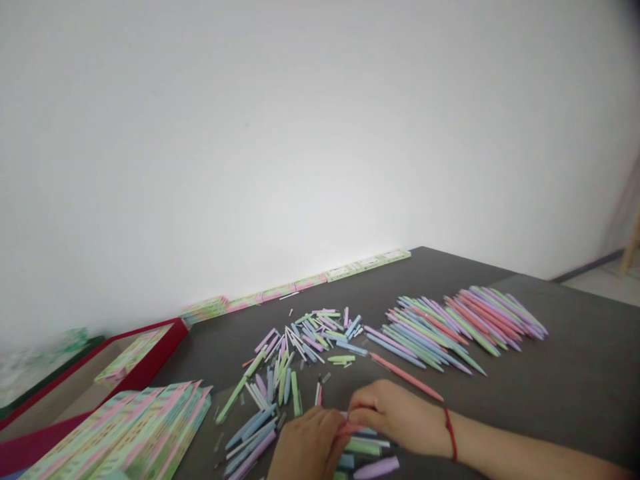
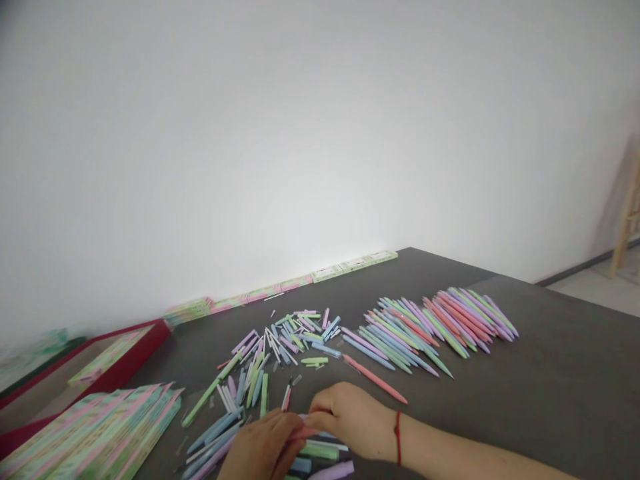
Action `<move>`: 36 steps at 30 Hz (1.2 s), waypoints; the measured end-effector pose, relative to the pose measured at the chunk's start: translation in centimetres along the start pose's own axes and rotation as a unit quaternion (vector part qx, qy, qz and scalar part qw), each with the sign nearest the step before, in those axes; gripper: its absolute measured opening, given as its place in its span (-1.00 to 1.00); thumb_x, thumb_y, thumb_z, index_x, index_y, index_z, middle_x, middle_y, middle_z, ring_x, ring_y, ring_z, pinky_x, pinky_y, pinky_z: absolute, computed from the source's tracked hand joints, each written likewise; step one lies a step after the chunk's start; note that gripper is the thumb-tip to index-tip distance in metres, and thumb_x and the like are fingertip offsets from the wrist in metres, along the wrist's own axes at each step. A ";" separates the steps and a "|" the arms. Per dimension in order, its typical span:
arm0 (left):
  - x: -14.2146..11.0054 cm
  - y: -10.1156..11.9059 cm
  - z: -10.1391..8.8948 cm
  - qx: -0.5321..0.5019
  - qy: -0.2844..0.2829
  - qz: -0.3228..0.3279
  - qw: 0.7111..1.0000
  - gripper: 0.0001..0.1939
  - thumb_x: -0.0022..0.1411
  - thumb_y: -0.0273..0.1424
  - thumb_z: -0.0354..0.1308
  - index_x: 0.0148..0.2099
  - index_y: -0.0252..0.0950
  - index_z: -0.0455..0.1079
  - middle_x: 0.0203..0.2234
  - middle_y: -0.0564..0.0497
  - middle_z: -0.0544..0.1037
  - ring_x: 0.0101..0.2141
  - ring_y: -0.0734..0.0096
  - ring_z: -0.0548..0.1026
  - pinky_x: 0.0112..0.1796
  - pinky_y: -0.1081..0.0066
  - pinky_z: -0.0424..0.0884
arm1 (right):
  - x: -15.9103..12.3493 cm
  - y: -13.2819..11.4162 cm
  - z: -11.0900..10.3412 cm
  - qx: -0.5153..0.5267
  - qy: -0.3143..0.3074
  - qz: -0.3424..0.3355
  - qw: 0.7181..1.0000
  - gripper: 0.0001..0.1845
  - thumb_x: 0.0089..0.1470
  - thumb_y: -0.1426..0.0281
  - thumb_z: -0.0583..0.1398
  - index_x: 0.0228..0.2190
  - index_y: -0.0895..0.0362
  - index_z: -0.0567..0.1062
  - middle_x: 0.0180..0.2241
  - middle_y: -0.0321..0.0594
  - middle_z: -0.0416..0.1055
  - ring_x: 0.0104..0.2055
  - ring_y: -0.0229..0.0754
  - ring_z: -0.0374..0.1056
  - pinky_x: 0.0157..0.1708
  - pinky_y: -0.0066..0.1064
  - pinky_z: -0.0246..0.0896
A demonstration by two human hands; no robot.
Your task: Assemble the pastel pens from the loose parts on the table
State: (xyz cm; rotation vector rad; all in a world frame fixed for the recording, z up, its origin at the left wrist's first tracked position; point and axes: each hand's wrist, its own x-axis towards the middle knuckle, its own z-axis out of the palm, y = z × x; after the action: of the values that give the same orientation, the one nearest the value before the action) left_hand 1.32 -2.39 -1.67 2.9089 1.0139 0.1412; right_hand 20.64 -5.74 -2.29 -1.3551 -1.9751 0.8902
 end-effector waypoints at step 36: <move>-0.3 -0.5 -0.8 0.079 0.182 0.120 0.973 -0.95 0.13 -0.46 0.15 -0.39 -0.24 0.36 -0.61 0.10 0.54 -0.57 0.36 0.48 -0.34 0.28 0.27 | -0.4 -0.4 0.1 0.165 -0.074 0.081 0.980 -0.79 0.02 0.24 0.14 -0.40 0.13 0.33 -0.62 -0.41 0.25 -0.61 -0.36 0.15 -0.61 -0.56 0.04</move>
State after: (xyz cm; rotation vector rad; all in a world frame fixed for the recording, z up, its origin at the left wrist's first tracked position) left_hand 0.67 -2.15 -0.99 3.2199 0.7281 0.6550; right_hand 20.46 -6.27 -2.10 -1.2978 -1.7383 1.3636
